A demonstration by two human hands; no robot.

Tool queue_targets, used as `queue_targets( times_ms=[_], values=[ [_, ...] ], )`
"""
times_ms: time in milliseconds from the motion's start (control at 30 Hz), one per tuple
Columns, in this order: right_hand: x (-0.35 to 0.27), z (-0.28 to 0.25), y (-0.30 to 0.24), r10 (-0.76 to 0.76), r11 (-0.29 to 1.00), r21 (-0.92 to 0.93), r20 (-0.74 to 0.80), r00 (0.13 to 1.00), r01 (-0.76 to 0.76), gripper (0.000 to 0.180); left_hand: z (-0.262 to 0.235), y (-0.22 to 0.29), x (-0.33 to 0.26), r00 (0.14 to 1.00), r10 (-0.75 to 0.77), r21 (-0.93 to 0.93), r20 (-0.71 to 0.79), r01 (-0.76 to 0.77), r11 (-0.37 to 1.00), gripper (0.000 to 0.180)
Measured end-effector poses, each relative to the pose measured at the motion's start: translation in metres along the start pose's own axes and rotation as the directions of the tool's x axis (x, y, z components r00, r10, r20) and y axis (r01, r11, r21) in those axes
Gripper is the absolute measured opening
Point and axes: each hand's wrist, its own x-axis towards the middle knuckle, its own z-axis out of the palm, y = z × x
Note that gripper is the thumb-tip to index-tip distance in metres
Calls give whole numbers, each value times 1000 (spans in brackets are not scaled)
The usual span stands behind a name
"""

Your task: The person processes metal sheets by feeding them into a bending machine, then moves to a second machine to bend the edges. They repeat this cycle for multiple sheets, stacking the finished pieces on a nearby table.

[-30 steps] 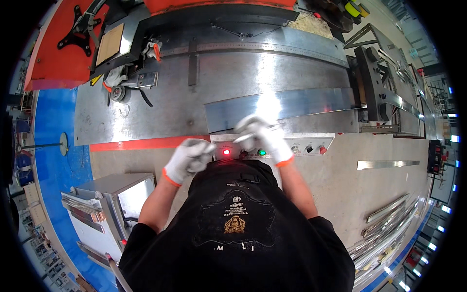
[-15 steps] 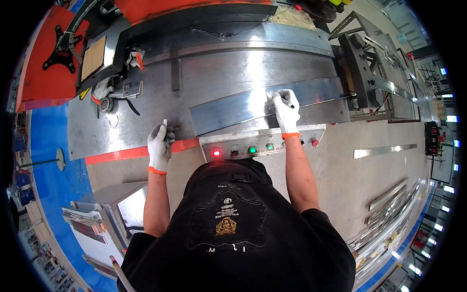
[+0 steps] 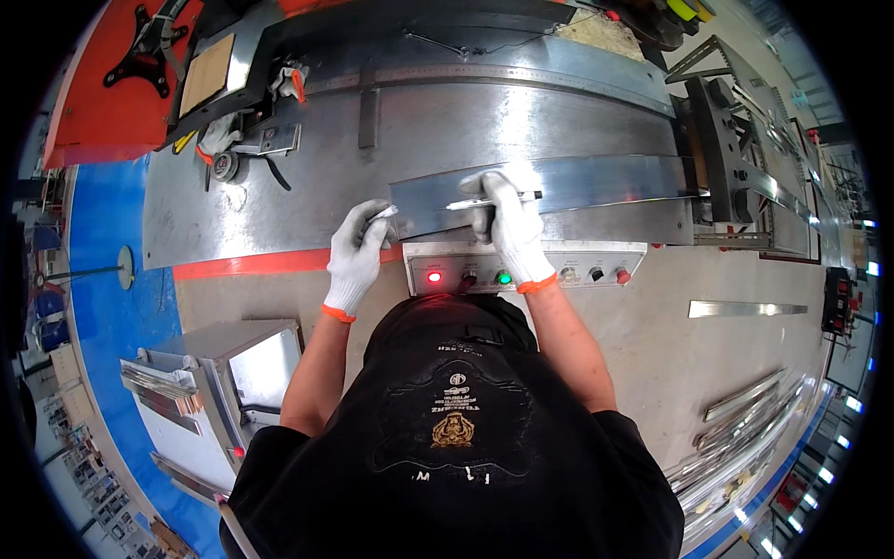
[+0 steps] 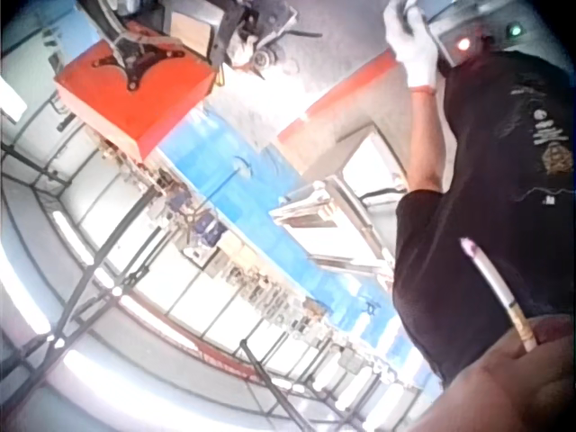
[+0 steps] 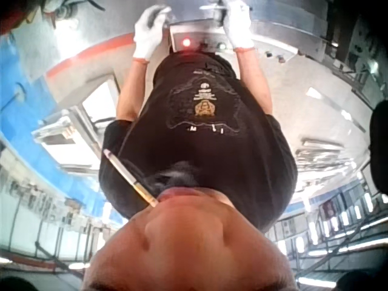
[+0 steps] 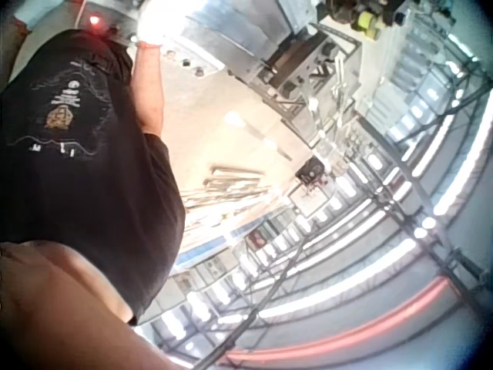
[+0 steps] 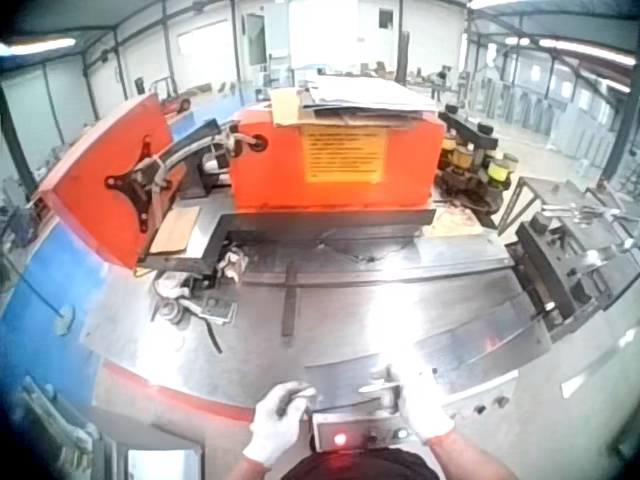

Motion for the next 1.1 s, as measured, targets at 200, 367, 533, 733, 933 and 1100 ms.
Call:
queue_targets(
  times_ms=[200, 367, 533, 733, 933, 1100],
  values=[
    [-3, 31, -2, -26, 998, 50, 30, 999, 24, 36, -1, 8, -2, 996, 83, 44, 30, -84, 995, 22],
    [-3, 44, 5, 20, 1000, -23, 117, 993, -17, 37, -3, 5, -13, 984, 154, 47, 88, -158, 986, 26],
    [-2, 55, 44, 80, 991, 88, 256, 963, -106, 31, -20, 18, -18, 893, -333, -197, 304, 401, 895, 31],
    [7, 73, 64, 328, 944, -94, 390, 860, -317, 36, -44, -1, -39, 807, -479, -503, 347, 591, 631, 33],
    [13, 72, 72, 246, 969, -49, 150, 958, -241, 55, -85, -14, 18, 919, -373, -386, -127, 301, 872, 38],
    [-5, 27, 67, 236, 972, -22, 104, 966, -235, 43, -109, 21, 44, 937, -57, 563, -344, 254, 787, 63]
  ],
)
